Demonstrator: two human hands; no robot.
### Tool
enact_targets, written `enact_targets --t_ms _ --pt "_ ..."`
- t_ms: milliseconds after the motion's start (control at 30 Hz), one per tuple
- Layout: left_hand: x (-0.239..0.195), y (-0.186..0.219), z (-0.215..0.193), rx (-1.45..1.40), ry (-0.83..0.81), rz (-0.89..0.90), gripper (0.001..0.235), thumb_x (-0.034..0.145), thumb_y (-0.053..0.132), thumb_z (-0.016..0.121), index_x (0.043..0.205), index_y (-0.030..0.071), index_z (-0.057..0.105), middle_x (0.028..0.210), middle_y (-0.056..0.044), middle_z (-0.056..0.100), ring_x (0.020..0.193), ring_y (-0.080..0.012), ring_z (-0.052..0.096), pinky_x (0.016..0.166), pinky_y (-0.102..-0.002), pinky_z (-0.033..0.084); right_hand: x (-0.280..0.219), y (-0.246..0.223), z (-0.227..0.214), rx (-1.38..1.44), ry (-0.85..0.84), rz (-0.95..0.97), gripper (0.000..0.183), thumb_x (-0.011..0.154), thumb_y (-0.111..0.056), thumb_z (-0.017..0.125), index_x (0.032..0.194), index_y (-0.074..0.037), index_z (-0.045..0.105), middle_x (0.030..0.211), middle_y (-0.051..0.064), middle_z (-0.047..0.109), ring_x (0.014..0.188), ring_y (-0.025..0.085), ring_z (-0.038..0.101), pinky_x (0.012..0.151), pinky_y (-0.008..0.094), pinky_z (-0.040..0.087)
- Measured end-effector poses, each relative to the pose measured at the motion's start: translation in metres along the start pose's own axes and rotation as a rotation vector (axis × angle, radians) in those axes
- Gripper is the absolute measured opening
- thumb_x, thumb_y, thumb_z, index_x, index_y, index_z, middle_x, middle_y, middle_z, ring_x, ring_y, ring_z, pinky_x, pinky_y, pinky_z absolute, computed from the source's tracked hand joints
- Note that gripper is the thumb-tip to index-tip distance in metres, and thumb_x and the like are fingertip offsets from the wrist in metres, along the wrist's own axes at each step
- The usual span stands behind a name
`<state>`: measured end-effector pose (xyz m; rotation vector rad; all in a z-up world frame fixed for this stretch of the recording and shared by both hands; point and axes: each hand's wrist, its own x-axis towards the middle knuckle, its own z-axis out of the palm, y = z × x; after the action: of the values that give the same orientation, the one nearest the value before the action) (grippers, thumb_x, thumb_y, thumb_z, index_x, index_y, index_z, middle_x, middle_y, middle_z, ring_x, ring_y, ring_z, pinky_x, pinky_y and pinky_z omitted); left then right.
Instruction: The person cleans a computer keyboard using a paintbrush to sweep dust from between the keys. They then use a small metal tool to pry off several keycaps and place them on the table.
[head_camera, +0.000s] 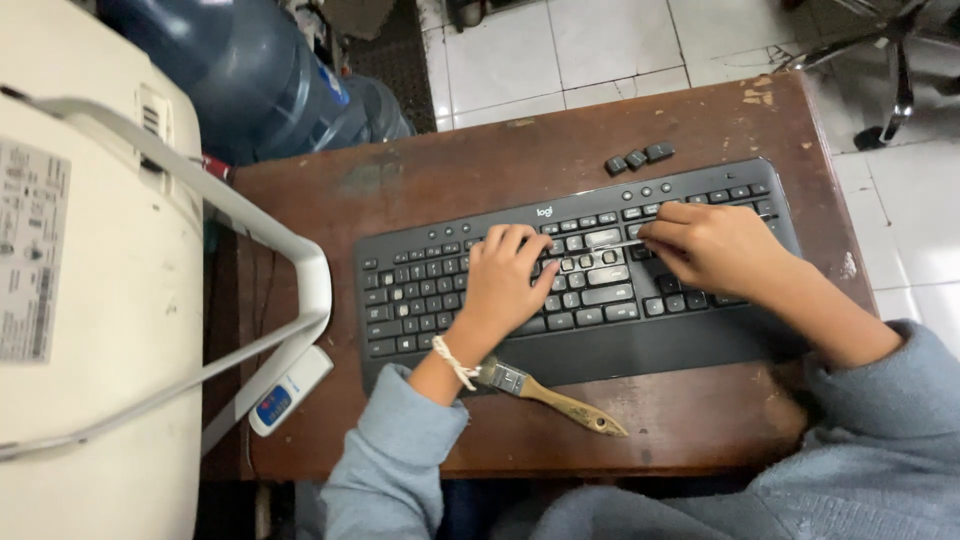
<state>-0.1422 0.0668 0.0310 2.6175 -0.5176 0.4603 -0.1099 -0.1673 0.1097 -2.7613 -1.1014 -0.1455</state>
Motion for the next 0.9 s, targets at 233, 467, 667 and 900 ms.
enact_targets --t_ms 233,467,667,900 --pt "-0.005 -0.011 -0.011 -0.055 -0.041 0.126 0.022 0.074 0.03 0.06 0.092 0.019 0.056 0.096 0.002 0.048 0.1 -0.0188 0.043 0.078 -0.036 0.038 0.003 0.006 0.017 0.018 0.04 -0.052 0.006 0.073 -0.015 0.06 0.067 -0.014 0.06 0.062 -0.002 0.057 0.057 0.015 0.058 0.047 0.022 0.044" --pt "-0.009 -0.012 -0.007 -0.079 -0.029 0.103 0.022 0.074 0.03 0.06 0.093 0.018 0.057 0.098 0.003 0.049 0.101 -0.0181 0.043 0.08 -0.037 0.038 0.0 0.001 0.015 0.036 0.03 -0.012 0.004 0.074 -0.015 0.061 0.07 -0.013 0.062 0.064 -0.001 0.058 0.054 0.013 0.057 0.046 0.02 0.044" --pt "-0.009 -0.014 -0.005 -0.082 -0.029 0.089 0.022 0.075 0.03 0.06 0.093 0.019 0.057 0.097 0.004 0.049 0.1 -0.0157 0.042 0.08 -0.035 0.038 0.008 -0.002 0.018 0.047 0.06 -0.076 0.006 0.074 -0.013 0.059 0.068 -0.012 0.061 0.062 0.0 0.057 0.055 0.016 0.057 0.046 0.022 0.044" --pt "-0.009 -0.014 -0.004 -0.086 -0.025 0.08 0.024 0.074 0.032 0.061 0.094 0.02 0.057 0.097 0.005 0.049 0.1 -0.015 0.043 0.08 -0.035 0.038 0.004 0.006 0.003 -0.007 0.082 -0.006 0.004 0.075 -0.014 0.061 0.074 -0.011 0.063 0.067 0.002 0.058 0.062 0.018 0.06 0.052 0.024 0.045"
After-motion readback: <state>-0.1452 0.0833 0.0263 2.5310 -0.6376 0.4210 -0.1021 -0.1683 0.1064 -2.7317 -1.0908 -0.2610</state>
